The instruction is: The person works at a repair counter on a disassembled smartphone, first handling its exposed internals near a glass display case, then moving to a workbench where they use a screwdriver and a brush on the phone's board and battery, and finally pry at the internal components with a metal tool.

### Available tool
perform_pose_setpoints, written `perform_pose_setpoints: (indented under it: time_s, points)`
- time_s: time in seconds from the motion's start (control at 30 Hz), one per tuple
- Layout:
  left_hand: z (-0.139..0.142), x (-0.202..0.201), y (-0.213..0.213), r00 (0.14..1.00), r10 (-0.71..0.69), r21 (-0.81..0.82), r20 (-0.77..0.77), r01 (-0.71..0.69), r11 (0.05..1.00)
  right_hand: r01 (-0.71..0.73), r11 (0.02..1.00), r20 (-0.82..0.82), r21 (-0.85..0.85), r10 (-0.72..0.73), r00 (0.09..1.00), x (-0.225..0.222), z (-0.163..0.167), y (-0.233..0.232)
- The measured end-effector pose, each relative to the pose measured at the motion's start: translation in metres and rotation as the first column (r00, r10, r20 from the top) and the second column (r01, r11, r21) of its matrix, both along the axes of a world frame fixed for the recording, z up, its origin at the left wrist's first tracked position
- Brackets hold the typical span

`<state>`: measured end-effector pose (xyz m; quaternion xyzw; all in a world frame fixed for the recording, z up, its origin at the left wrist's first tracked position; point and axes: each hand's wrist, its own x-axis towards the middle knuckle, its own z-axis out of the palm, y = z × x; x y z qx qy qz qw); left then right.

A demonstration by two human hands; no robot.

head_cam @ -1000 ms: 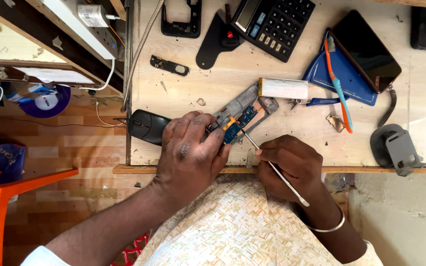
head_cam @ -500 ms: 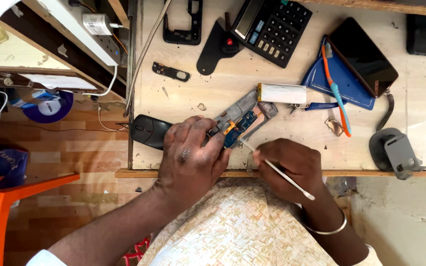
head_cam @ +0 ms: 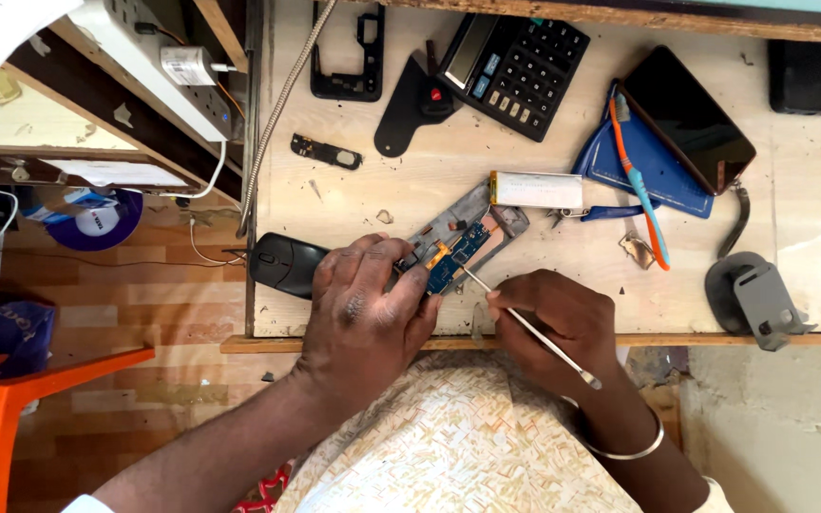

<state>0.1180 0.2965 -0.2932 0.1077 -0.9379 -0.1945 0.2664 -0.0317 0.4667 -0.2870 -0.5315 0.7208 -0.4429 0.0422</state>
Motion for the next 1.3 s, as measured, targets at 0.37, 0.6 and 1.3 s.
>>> perform_pose_setpoints:
  time_s: [0.37,0.6,1.3]
  points:
    - [-0.002,0.000,0.000,1.000,0.000,0.004,0.022,0.000,1.000,0.043,0.998,-0.081,-0.036,-0.045,0.996,0.002,0.000,-0.001]
    - [-0.003,0.000,0.000,0.999,-0.003,0.002,0.032,0.003,1.000,0.066,0.997,-0.053,-0.043,-0.068,0.996,0.003,0.001,-0.001]
    - [0.001,0.000,0.000,0.999,-0.016,-0.001,0.040,0.016,1.000,0.128,0.991,0.050,0.036,-0.130,0.990,-0.012,-0.010,0.012]
